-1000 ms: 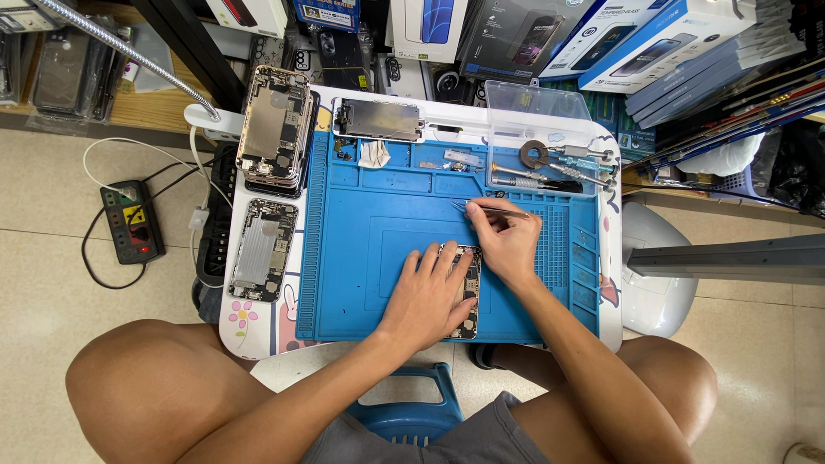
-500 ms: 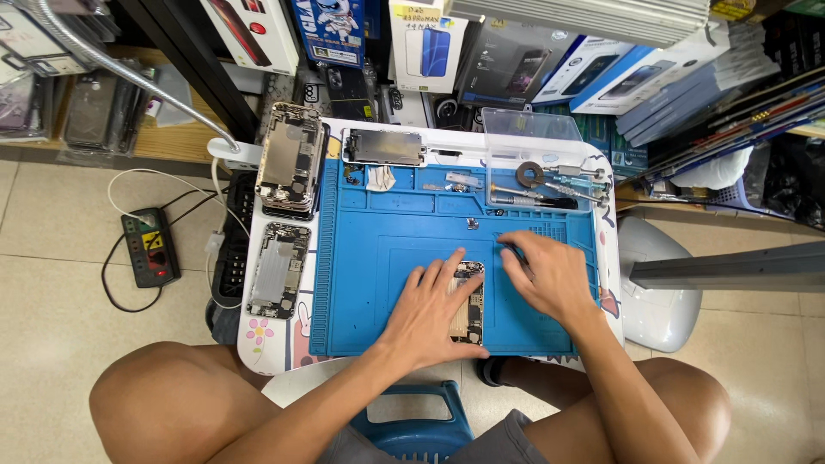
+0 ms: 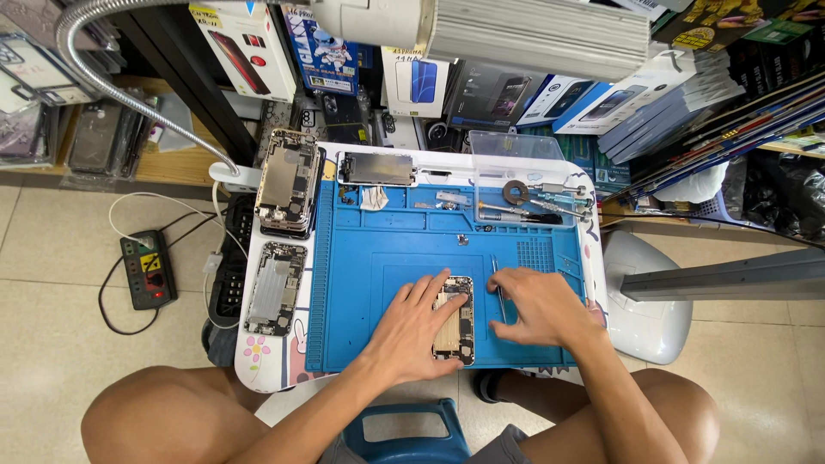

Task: The person uses tweezers and a screwdriver to remove small components and screws from a disassembled smartphone chassis on a blue work mat. They place removed parts on the mat and continue unscrewing and extracting internal pieces.

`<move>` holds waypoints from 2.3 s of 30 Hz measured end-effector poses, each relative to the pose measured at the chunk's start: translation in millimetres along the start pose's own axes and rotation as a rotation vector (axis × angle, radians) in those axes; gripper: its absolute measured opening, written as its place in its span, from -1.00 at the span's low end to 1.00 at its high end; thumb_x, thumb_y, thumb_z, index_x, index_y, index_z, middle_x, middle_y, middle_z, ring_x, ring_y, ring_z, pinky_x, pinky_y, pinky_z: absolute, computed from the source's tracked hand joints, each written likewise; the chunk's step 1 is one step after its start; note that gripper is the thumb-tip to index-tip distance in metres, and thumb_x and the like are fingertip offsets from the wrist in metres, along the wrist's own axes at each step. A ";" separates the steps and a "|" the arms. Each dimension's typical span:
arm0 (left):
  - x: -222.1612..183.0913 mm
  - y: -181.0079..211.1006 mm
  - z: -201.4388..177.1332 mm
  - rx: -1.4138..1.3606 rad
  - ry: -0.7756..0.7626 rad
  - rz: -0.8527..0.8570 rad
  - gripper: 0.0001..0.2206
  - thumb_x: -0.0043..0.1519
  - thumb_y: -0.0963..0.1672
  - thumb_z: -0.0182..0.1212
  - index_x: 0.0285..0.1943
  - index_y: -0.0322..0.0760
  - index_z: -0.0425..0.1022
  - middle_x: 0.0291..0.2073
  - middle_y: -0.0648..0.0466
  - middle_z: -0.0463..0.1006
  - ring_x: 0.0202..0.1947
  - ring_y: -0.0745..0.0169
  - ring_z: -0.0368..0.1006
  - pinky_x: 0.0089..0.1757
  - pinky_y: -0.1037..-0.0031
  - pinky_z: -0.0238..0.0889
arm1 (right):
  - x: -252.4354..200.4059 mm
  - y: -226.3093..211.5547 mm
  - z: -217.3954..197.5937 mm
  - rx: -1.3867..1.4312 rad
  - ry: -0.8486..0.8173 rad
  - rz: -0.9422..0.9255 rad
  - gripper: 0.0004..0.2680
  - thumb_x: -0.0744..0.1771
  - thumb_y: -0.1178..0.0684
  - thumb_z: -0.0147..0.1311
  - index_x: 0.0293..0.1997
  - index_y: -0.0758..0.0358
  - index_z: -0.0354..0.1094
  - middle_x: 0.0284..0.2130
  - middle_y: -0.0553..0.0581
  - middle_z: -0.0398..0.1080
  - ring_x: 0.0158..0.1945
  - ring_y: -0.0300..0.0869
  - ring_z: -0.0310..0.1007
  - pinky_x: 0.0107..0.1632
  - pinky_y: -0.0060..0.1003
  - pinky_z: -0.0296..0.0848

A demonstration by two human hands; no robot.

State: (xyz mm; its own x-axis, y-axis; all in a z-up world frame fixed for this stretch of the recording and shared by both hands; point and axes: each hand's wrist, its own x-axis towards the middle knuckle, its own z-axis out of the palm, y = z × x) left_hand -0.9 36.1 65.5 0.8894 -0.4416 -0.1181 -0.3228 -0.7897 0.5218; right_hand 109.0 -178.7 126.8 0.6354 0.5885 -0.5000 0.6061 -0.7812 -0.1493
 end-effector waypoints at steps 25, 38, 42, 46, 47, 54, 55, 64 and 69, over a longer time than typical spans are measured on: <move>-1.1 -16.1 36.8 0.004 0.237 0.043 -0.28 0.16 0.17 0.30 0.46 -0.16 0.37 0.59 -0.31 -0.06 0.55 -0.37 -0.10 0.31 -0.11 -0.07 | 34.0 173.9 -2.7 0.130 0.633 0.385 -0.78 0.42 -0.08 0.07 0.16 0.03 0.51 0.05 0.12 0.45 0.10 0.06 0.41 -0.13 0.15 0.47; -8.4 1.0 65.6 0.213 0.271 -0.014 -0.32 0.23 0.13 0.10 0.50 -0.22 0.29 0.59 -0.33 0.00 0.57 -0.32 -0.07 0.36 -0.06 -0.11 | 38.9 178.8 6.0 0.315 0.613 0.478 -0.81 0.40 -0.09 0.23 0.11 0.00 0.58 -0.11 -0.08 0.62 -0.14 -0.23 0.55 -0.17 -0.12 0.45; -7.3 3.4 69.9 0.288 0.270 -0.037 -0.32 0.22 0.14 0.02 0.51 -0.18 0.28 0.61 -0.34 -0.06 0.59 -0.29 -0.12 0.37 -0.06 -0.15 | 36.7 179.2 6.3 0.472 0.711 0.463 -0.85 0.39 0.00 0.27 0.05 0.05 0.60 -0.18 -0.04 0.60 -0.25 -0.31 0.40 -0.15 -0.26 0.37; -8.2 2.6 74.1 0.310 0.266 -0.045 -0.29 0.23 0.17 -0.01 0.53 -0.17 0.25 0.62 -0.33 -0.07 0.60 -0.29 -0.13 0.38 -0.06 -0.15 | 34.7 159.0 -2.2 0.735 0.823 0.382 -0.86 0.40 0.16 0.19 0.06 0.20 0.52 -0.19 0.02 0.50 -0.33 -0.36 0.21 -0.23 -0.45 0.28; -8.2 1.8 74.3 0.307 0.267 -0.044 -0.30 0.23 0.17 -0.02 0.53 -0.16 0.25 0.62 -0.32 -0.07 0.60 -0.27 -0.14 0.38 -0.05 -0.16 | 37.1 161.1 1.5 0.765 0.916 0.342 -0.87 0.43 0.14 0.15 0.08 0.19 0.53 -0.28 -0.04 0.43 -0.34 -0.41 0.17 -0.23 -0.50 0.24; -8.3 0.8 75.4 0.292 0.274 -0.043 -0.28 0.22 0.18 -0.02 0.53 -0.16 0.26 0.62 -0.32 -0.08 0.62 -0.27 -0.19 0.40 -0.06 -0.19 | 19.4 112.4 2.1 0.474 1.253 0.079 -0.91 0.52 0.28 0.05 0.13 0.50 0.43 -0.11 0.28 0.47 -0.14 -0.12 0.37 -0.14 -0.30 0.39; -8.4 0.8 75.7 0.289 0.274 -0.043 -0.28 0.22 0.18 -0.02 0.53 -0.16 0.26 0.62 -0.32 -0.08 0.62 -0.27 -0.19 0.40 -0.06 -0.19 | 13.7 98.7 4.9 0.473 1.250 0.079 -0.91 0.52 0.28 0.05 0.13 0.50 0.43 -0.11 0.28 0.47 -0.14 -0.12 0.37 -0.14 -0.30 0.39; -8.2 5.6 70.5 0.156 0.236 -0.085 -0.27 0.12 0.17 0.07 0.46 -0.18 0.32 0.58 -0.35 -0.01 0.60 -0.31 -0.15 0.40 -0.20 -0.30 | 14.2 3.5 18.5 0.285 0.922 -0.044 -0.93 0.40 0.06 0.30 -0.10 0.15 0.57 -0.43 0.02 0.52 -0.43 -0.18 0.44 -0.40 -0.37 0.41; -7.6 3.6 73.3 0.165 0.248 -0.072 -0.28 0.23 0.24 0.01 0.45 -0.19 0.31 0.57 -0.36 -0.01 0.59 -0.32 -0.14 0.39 -0.20 -0.26 | 23.9 -0.5 25.5 0.337 0.764 0.017 -0.89 0.39 0.00 0.27 -0.05 0.09 0.49 -0.42 0.04 0.53 -0.40 -0.12 0.47 -0.37 -0.26 0.49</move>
State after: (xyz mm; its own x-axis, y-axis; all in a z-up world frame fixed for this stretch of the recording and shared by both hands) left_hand -32.5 5.4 6.4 0.9573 -0.2803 0.0707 -0.2860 -0.8828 0.3726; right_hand 111.6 -169.6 93.2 0.8662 0.4607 0.1935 0.4952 -0.7401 -0.4549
